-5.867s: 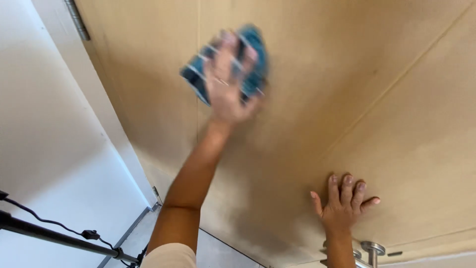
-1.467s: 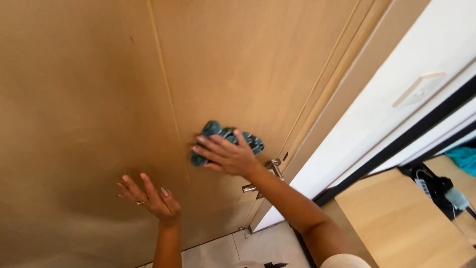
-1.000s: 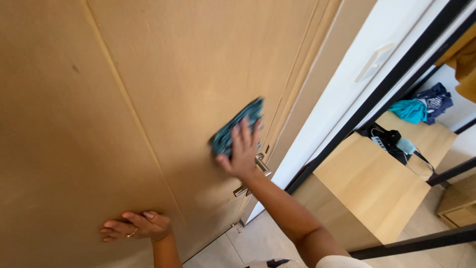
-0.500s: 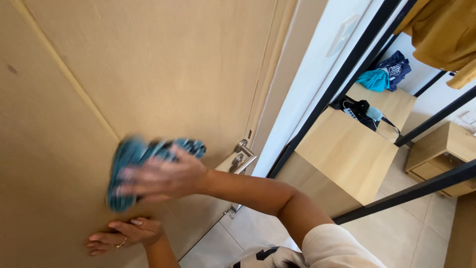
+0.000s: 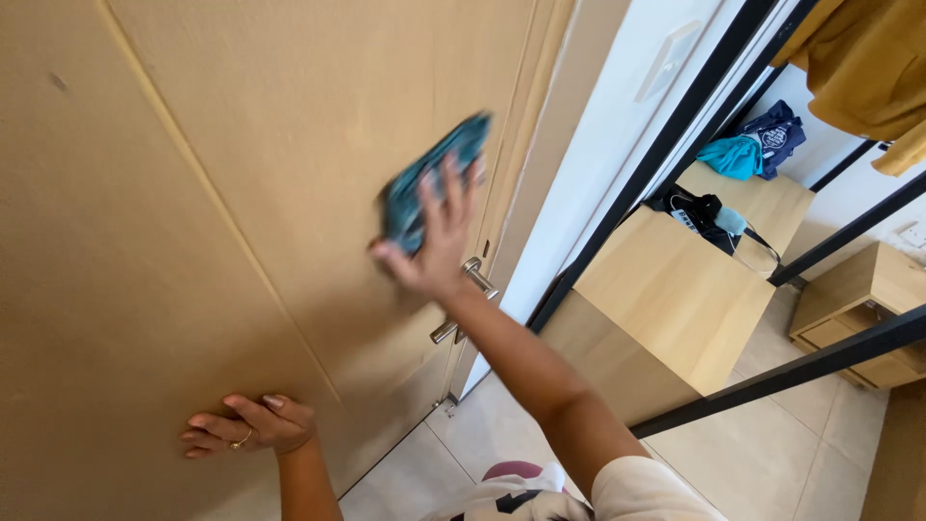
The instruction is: Cleaning and wiping down wooden surfaces including a table, a door, and a cabinet.
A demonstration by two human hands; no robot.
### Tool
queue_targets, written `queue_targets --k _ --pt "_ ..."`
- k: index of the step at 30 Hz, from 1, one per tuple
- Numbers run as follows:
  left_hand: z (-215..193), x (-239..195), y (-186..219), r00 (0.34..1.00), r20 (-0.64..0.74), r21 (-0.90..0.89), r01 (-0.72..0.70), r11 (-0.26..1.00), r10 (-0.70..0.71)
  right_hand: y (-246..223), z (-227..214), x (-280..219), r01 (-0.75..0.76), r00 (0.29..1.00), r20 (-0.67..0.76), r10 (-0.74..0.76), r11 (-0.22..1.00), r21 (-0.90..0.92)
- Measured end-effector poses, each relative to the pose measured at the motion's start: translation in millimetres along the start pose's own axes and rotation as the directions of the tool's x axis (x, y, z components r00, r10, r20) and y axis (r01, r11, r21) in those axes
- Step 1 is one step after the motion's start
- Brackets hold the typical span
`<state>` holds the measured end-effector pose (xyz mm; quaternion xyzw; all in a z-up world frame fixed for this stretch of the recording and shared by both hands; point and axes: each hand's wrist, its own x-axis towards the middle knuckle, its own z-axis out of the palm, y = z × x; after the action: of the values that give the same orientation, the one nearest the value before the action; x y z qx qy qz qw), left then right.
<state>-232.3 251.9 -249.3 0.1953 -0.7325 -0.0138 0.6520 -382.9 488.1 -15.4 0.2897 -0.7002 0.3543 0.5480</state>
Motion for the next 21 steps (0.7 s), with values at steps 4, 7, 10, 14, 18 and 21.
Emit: queue_targets --k 4,7,10,14,18,21 --pt "-9.9 -6.1 -7.6 0.993 0.091 0.093 -0.081 0.992 0.072 28.0 18.8 -101.0 0.496 0.836 0.287 -0.468 0.868 -0.03" --pt "-7.6 -7.1 -1.8 0.998 0.059 0.037 0.003 0.999 -0.005 60.4 15.0 -77.9 0.6 0.792 0.195 -0.579 0.797 -0.071" --pt "-22.5 -6.7 7.2 0.991 0.124 0.02 0.053 0.998 -0.055 86.4 7.1 -54.6 0.276 0.961 0.0 -0.276 0.961 0.006" --pt "-59.2 12.1 34.3 0.937 0.279 0.01 0.217 0.976 -0.211 86.7 -13.6 -8.6 -0.017 0.987 -0.163 0.007 0.998 -0.058" --pt "-76.1 36.4 95.0 0.858 0.306 -0.032 0.443 0.896 -0.414 55.0 -24.9 26.0 -0.074 0.996 -0.054 0.075 0.997 0.02" --pt "-71.8 35.3 117.2 0.847 0.316 -0.134 0.486 0.864 -0.427 26.1 -9.8 -22.6 0.478 0.802 0.397 -0.446 0.878 0.02"
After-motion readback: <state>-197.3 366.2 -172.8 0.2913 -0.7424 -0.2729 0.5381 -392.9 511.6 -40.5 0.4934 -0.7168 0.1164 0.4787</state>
